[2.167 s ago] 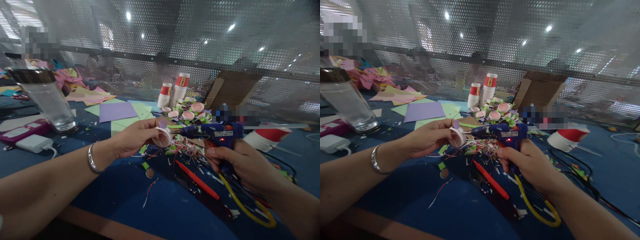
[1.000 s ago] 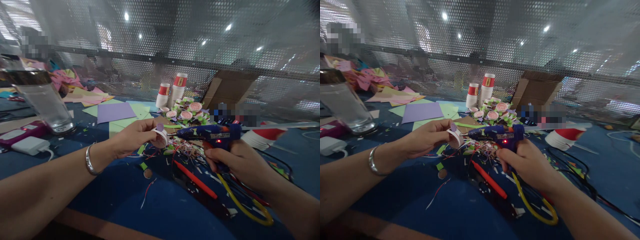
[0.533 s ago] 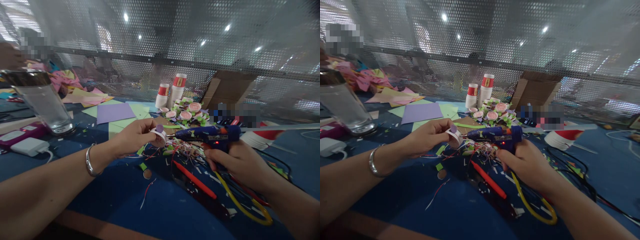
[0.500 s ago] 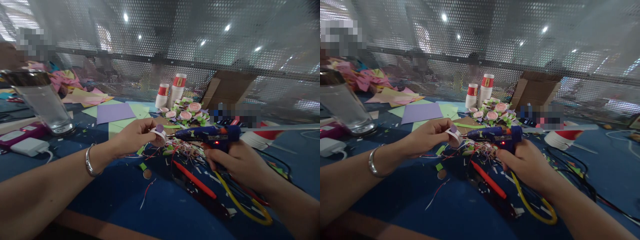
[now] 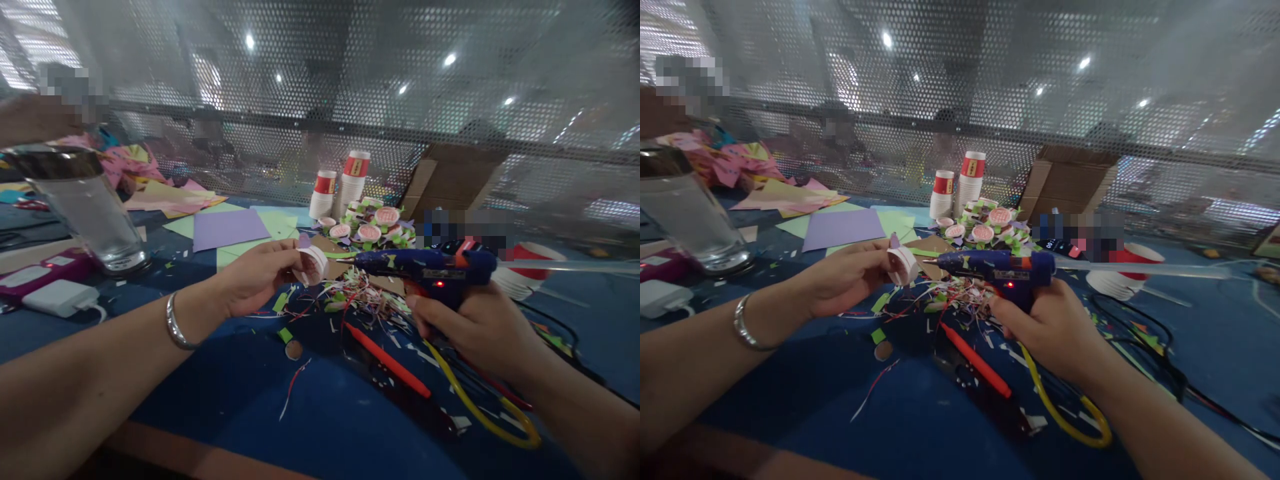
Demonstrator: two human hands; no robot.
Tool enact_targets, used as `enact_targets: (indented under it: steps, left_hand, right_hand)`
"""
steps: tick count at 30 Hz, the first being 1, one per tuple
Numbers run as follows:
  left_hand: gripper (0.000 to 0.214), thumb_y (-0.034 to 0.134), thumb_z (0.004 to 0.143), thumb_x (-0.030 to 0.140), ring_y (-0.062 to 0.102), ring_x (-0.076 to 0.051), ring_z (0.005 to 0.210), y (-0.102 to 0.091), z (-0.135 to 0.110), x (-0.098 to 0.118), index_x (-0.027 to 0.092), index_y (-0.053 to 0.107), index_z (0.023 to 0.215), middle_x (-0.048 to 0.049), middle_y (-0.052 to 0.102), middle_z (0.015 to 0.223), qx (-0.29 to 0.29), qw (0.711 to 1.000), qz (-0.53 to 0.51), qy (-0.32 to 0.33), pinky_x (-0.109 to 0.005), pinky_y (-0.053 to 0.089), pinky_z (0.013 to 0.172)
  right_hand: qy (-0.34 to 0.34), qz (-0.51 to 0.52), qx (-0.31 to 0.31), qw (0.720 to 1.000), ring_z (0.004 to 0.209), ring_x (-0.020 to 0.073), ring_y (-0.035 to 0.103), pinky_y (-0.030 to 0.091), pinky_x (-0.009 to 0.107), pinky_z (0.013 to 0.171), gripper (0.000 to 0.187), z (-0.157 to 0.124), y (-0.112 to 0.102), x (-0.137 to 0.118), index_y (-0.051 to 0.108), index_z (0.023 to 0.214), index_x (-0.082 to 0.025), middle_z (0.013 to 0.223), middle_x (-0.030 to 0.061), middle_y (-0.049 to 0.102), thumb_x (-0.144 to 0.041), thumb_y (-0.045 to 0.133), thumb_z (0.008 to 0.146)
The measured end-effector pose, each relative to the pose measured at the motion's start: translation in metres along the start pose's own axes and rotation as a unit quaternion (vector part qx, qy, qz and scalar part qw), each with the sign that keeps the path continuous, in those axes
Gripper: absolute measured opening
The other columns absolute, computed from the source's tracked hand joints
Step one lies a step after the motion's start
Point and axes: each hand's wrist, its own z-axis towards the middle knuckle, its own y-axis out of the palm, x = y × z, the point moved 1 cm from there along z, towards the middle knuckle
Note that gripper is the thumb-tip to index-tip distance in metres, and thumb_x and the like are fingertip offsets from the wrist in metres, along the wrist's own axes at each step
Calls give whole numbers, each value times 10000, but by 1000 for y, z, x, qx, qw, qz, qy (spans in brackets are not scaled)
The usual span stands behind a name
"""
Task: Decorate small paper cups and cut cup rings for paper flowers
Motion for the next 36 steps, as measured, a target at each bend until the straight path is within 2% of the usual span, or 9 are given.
enact_targets:
  steps: [3, 8, 19, 30, 36]
  left_hand:
    - [106, 626, 731, 85, 542, -124, 719, -2, 2, -1, 137, 626, 639, -32, 609, 719, -7, 999, -38, -16, -246, 476, 733]
    - [114, 613, 734, 90, 550, -149, 758, -1, 2, -2, 147, 642, 640, -50, 630, 723, -37, 999, -22, -26, -253, 472, 729]
    - [129, 558, 735, 45, 510, -122, 733, 1, 1, 0, 133, 590, 646, -39, 572, 733, -14, 998, -46, -48, -243, 455, 713]
    - [96, 611, 693, 75, 501, -137, 748, 2, 0, 1, 145, 594, 630, -36, 564, 727, -39, 998, -33, -41, -255, 452, 734]
    - [111, 599, 701, 69, 506, -132, 738, 3, 0, 1, 137, 592, 614, -42, 563, 725, -36, 998, -33, -48, -238, 467, 718]
  right_hand:
    - [18, -1, -14, 1000, 520, 206, 580, 470, 360, 549, 457, 2, -2, -7, 555, 470, -273, 511, 44, 618, -538, 502, 838]
    - [24, -11, -27, 999, 502, 216, 600, 473, 381, 556, 480, 3, -4, -17, 566, 440, -277, 495, 60, 640, -568, 487, 813]
    - [18, 28, -37, 999, 521, 193, 589, 476, 362, 569, 555, -4, 1, -6, 587, 477, -265, 520, 50, 636, -621, 505, 895]
    - [20, 7, -29, 999, 546, 194, 536, 432, 370, 604, 593, -5, 2, -1, 555, 465, -253, 528, 45, 589, -649, 468, 897]
    - [31, -21, -50, 998, 586, 226, 588, 458, 399, 635, 557, -3, -2, -6, 583, 467, -259, 563, 77, 636, -622, 447, 867]
